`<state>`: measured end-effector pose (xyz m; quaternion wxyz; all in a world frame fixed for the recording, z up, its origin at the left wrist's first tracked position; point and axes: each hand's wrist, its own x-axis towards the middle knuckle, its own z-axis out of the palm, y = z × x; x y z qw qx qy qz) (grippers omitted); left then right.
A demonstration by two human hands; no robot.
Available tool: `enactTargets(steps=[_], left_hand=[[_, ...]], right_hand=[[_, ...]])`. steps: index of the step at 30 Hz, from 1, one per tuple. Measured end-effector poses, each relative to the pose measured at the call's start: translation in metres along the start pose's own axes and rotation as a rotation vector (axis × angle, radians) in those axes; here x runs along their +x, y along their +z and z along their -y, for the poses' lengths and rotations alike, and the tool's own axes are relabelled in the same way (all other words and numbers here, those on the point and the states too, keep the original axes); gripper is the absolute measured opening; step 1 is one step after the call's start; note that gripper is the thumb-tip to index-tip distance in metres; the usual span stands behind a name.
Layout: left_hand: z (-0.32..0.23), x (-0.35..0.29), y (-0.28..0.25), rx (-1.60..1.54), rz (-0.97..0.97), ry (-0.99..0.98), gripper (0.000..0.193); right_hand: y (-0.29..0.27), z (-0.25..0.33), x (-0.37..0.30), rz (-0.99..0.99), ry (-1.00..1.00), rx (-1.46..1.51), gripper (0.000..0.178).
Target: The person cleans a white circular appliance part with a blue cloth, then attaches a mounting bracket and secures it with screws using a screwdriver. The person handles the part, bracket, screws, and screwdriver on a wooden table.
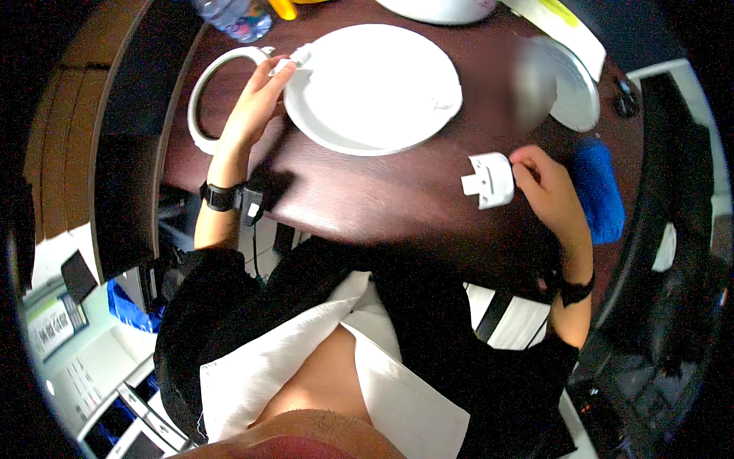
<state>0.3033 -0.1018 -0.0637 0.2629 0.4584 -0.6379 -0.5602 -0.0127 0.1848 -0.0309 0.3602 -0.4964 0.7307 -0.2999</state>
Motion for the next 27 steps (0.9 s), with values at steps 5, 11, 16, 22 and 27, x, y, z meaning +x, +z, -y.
enactTargets(steps=[5, 11, 16, 22, 27], left_hand=[[-0.010, 0.025, -0.051, 0.534, -0.086, 0.372, 0.036], [-0.022, 0.064, -0.048, 0.927, 0.051, 0.589, 0.033], [-0.004, 0.089, -0.032, 0.899, 0.142, 0.716, 0.025], [0.000, 0.100, -0.030, 0.917, 0.194, 0.718, 0.020], [-0.015, 0.088, -0.037, 0.908, 0.096, 0.621, 0.014]], right_hand=[[0.005, 0.001, 0.000, 0.037, 0.012, -0.041, 0.013], [0.003, 0.000, 0.000, 0.039, 0.003, -0.057, 0.012], [-0.015, 0.014, -0.013, -0.068, 0.084, -0.122, 0.013], [-0.031, 0.007, -0.016, -0.139, 0.114, -0.123, 0.014], [-0.036, 0.007, -0.001, -0.129, 0.070, -0.096, 0.015]])
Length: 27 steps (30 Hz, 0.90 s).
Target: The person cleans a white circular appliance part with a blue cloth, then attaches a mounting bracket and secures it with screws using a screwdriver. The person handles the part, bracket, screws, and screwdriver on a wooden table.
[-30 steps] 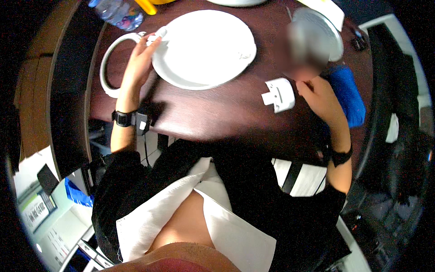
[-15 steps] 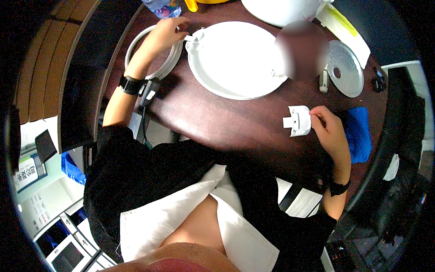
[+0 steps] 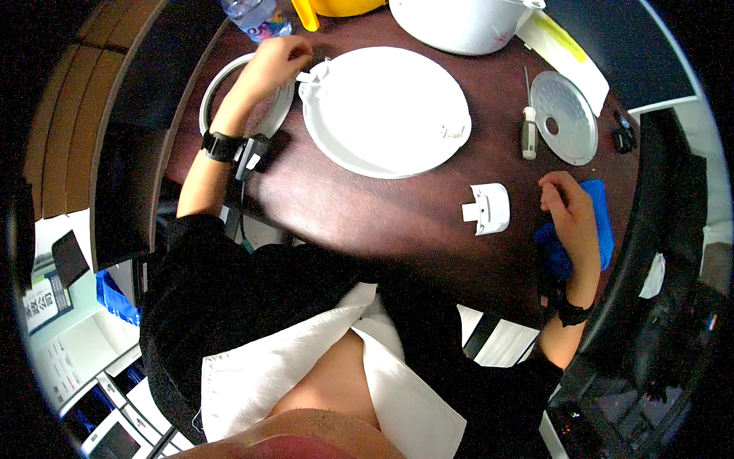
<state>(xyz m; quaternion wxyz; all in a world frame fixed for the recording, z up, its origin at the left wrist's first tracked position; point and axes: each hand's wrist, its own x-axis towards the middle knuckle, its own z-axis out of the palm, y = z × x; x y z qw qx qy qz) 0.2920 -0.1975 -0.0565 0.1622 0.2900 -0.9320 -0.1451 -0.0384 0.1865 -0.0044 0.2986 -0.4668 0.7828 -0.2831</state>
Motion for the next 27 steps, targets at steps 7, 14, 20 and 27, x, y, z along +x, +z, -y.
enactTargets(steps=[7, 14, 20, 27], left_hand=[[-0.048, -0.023, -0.029, -1.495, -0.049, -0.358, 0.019], [-0.111, -0.024, -0.020, -1.774, 0.082, -0.237, 0.021], [-0.154, -0.009, -0.022, -1.641, 0.024, -0.112, 0.025], [-0.203, 0.001, -0.045, -1.650, -0.132, -0.207, 0.011]], right_hand=[[-0.001, -0.009, 0.045, -0.123, 0.051, -0.113, 0.023], [0.012, -0.030, 0.104, -0.135, 0.328, -0.215, 0.053], [0.019, -0.040, 0.122, -0.065, 0.252, -0.325, 0.040], [0.000, 0.017, 0.061, -0.152, 0.035, 0.485, 0.021]])
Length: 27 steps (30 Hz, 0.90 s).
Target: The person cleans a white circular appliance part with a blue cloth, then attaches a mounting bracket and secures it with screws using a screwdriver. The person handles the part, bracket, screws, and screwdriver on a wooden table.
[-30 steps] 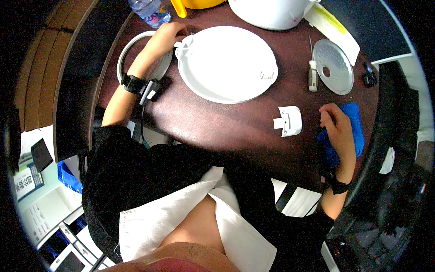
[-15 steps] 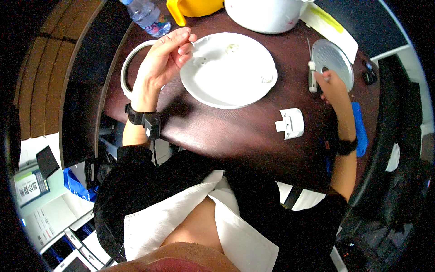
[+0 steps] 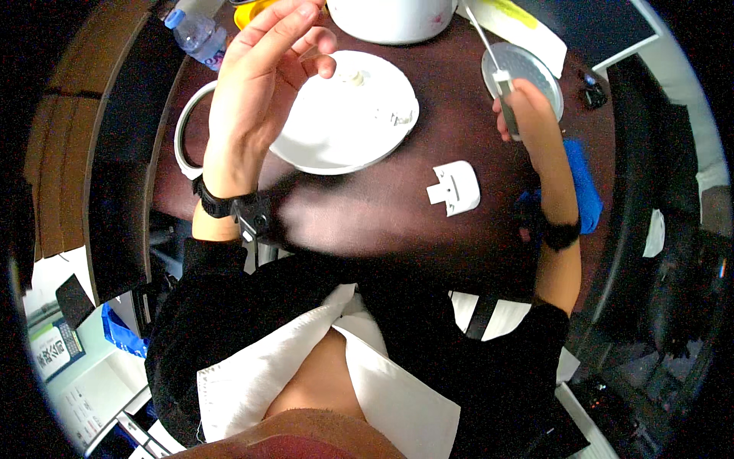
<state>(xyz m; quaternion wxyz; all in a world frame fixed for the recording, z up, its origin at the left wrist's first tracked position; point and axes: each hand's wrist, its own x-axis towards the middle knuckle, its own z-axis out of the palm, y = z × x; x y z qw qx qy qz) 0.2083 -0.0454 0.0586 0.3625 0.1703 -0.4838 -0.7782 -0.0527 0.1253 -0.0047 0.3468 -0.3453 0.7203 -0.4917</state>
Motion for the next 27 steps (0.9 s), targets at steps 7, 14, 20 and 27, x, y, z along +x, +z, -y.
enactTargets(steps=[7, 14, 20, 27], left_hand=[[-0.004, 0.005, 0.015, -0.242, 0.220, 0.062, 0.022], [-0.013, 0.000, 0.024, -0.254, 0.228, 0.008, 0.025], [-0.004, 0.002, 0.024, -0.415, 0.271, -0.046, 0.024], [-0.001, 0.003, 0.022, -0.502, 0.280, -0.065, 0.026]], right_hand=[[0.033, 0.051, -0.060, 0.026, -0.446, -0.166, 0.017], [0.035, 0.064, -0.068, -0.030, -0.477, -0.238, 0.019], [0.036, 0.062, -0.067, -0.032, -0.557, -0.285, 0.022], [0.038, 0.055, -0.065, -0.059, -0.566, -0.287, 0.023]])
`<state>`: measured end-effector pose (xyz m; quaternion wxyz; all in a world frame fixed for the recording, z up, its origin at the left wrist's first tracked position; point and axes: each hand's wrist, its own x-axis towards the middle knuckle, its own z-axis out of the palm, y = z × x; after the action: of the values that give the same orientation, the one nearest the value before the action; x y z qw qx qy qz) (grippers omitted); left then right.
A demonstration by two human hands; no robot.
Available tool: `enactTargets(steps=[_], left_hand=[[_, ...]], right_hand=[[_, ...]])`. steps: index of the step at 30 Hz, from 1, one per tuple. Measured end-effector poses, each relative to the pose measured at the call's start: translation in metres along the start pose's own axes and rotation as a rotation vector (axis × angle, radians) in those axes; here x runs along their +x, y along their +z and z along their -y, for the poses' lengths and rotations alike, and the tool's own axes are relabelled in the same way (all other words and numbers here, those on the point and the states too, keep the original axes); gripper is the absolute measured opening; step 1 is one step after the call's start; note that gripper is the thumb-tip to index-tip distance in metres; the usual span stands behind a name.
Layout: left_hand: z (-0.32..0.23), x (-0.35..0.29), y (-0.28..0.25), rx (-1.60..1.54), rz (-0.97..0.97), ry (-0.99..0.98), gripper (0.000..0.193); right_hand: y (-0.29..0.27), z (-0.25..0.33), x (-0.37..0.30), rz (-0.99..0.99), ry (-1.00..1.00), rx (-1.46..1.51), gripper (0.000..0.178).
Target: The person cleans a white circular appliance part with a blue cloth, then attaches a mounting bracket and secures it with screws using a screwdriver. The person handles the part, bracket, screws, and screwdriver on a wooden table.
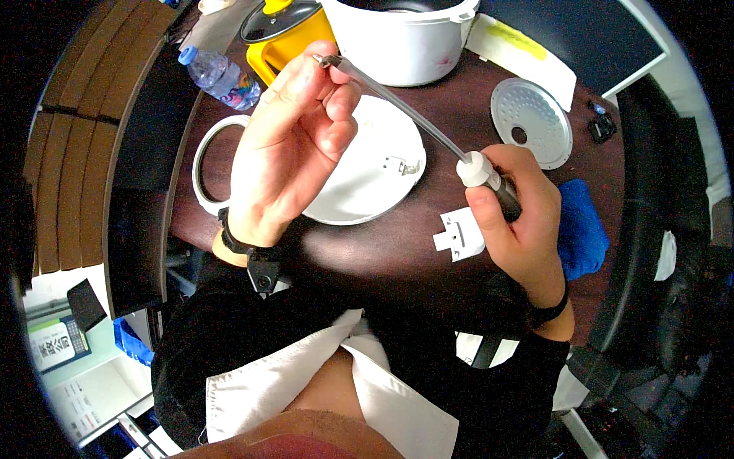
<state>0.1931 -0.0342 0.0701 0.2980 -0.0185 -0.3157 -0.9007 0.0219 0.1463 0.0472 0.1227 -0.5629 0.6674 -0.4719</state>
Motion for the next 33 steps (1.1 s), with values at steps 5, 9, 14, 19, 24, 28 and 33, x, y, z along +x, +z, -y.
enactTargets(steps=[5, 9, 14, 19, 24, 28, 33], left_hand=[[0.004, 0.003, -0.006, 0.027, 0.020, 0.030, 0.027], [0.008, 0.001, -0.005, 0.135, -0.014, 0.138, 0.027], [0.014, -0.001, 0.000, 0.229, -0.115, 0.156, 0.026], [0.015, 0.001, -0.002, 0.403, -0.124, 0.224, 0.025], [0.010, 0.003, -0.004, 0.505, -0.129, 0.243, 0.025], [0.019, 0.002, -0.005, 0.440, -0.184, 0.254, 0.025], [0.014, 0.005, -0.012, 0.370, -0.095, 0.285, 0.025]], right_hand=[[0.001, -0.002, 0.000, -0.002, -0.048, -0.052, 0.023], [0.003, 0.002, -0.003, 0.011, -0.034, -0.052, 0.023], [0.009, 0.005, -0.004, 0.029, -0.010, -0.030, 0.023], [0.007, 0.011, -0.004, 0.014, -0.036, -0.107, 0.022], [0.007, 0.013, -0.002, 0.012, -0.021, -0.122, 0.021], [0.013, 0.011, 0.000, -0.021, -0.083, -0.172, 0.022], [0.012, 0.012, 0.001, 0.046, 0.015, -0.075, 0.023]])
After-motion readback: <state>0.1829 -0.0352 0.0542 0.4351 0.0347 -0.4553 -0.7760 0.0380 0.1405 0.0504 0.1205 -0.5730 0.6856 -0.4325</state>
